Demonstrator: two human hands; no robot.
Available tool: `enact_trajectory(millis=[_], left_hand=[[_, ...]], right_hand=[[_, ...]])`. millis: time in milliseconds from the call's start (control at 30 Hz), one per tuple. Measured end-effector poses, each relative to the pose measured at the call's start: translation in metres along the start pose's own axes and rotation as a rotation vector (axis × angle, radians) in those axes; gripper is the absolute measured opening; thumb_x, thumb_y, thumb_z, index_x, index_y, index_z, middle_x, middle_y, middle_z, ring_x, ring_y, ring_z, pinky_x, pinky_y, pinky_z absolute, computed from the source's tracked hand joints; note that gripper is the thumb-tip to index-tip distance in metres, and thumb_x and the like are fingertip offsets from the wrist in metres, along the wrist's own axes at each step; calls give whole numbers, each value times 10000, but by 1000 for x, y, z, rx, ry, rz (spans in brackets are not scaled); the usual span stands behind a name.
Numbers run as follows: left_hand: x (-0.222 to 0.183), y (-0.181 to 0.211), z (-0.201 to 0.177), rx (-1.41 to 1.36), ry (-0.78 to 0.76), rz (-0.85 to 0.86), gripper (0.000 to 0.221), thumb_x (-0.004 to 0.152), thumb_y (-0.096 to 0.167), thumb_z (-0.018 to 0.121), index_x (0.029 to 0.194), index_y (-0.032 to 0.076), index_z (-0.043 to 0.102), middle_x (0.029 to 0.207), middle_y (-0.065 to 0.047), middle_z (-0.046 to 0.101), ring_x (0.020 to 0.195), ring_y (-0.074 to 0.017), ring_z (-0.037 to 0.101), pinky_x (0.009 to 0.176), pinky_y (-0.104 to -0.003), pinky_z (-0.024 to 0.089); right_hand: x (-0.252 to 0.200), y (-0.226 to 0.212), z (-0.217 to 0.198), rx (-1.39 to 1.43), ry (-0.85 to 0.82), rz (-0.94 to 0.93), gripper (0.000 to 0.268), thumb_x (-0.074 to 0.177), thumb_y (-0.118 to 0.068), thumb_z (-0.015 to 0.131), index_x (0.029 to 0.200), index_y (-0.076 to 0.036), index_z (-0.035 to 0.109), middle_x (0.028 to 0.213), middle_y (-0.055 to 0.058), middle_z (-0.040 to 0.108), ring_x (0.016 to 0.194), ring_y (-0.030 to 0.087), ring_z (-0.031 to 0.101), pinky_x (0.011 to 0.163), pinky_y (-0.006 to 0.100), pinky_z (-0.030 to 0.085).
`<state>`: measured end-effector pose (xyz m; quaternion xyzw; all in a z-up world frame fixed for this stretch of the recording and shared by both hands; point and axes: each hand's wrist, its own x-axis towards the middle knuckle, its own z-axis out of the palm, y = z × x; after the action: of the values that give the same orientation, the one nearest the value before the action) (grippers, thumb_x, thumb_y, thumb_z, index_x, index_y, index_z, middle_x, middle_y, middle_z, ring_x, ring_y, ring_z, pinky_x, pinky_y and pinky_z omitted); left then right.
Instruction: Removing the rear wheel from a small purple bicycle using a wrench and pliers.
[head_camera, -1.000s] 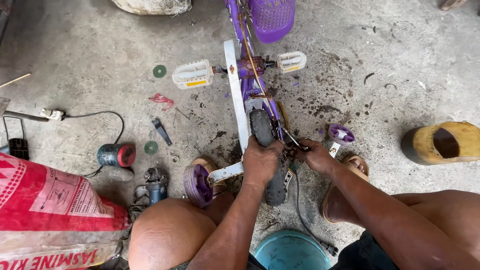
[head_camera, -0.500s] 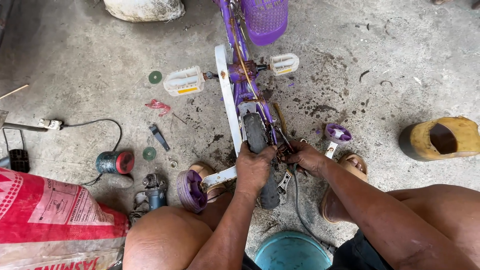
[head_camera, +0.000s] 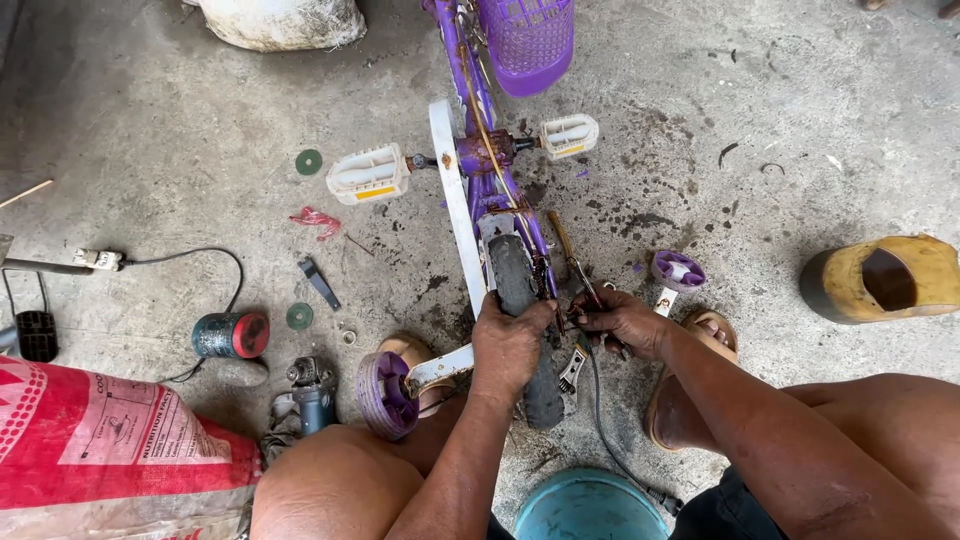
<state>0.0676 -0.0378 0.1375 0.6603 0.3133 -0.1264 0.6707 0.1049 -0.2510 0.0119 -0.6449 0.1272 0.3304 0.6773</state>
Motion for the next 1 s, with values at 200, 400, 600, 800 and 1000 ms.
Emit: enact_trajectory(millis=[200, 400, 600, 800, 1000], left_hand=[[-8, 2, -6, -25, -1, -12, 531, 778, 262, 865, 1188, 20, 629, 996, -196, 693, 1020, -328, 696, 902, -468, 551], [-7, 7, -12, 13, -23, 8, 607, 796, 298, 843, 1255, -19, 602, 1112, -282, 702, 1163, -429, 683, 985, -532, 527], [-17, 10, -15, 87, -33, 72, 535, 858, 262, 825, 1243, -21, 585, 1142, -293, 716, 1143, -426, 714, 1004, -530, 570], [-8, 5, -11, 88, -38, 63, 553, 847, 291, 818, 1239, -29, 597, 1130, -296, 720, 1164, -452, 699, 1022, -552, 554], [-6, 8, -12, 85, 4, 78, 579, 829, 280, 805, 1229, -79, 588, 1117, -349, 697, 1189, -495, 670, 1019, -576, 528]], right_hand=[[4, 7, -4, 23, -52, 1, 321, 845, -52, 828, 1112, 1, 657, 768, 149, 631, 529, 267, 624, 304, 254, 359], [-6, -11, 3, 22, -19, 26, 329, 843, -51, 823, 1116, 24, 656, 769, 165, 602, 551, 299, 626, 318, 295, 351], [-5, 2, -3, 44, -39, -1, 326, 874, -62, 785, 1161, -8, 640, 773, 142, 578, 538, 286, 602, 305, 281, 344], [4, 12, -15, 45, -77, -7, 357, 873, -74, 780, 1190, 9, 639, 787, 173, 603, 538, 290, 598, 310, 284, 345], [4, 20, -31, 33, -144, -93, 393, 826, 20, 798, 1167, 3, 605, 887, 184, 649, 603, 307, 663, 295, 250, 382]])
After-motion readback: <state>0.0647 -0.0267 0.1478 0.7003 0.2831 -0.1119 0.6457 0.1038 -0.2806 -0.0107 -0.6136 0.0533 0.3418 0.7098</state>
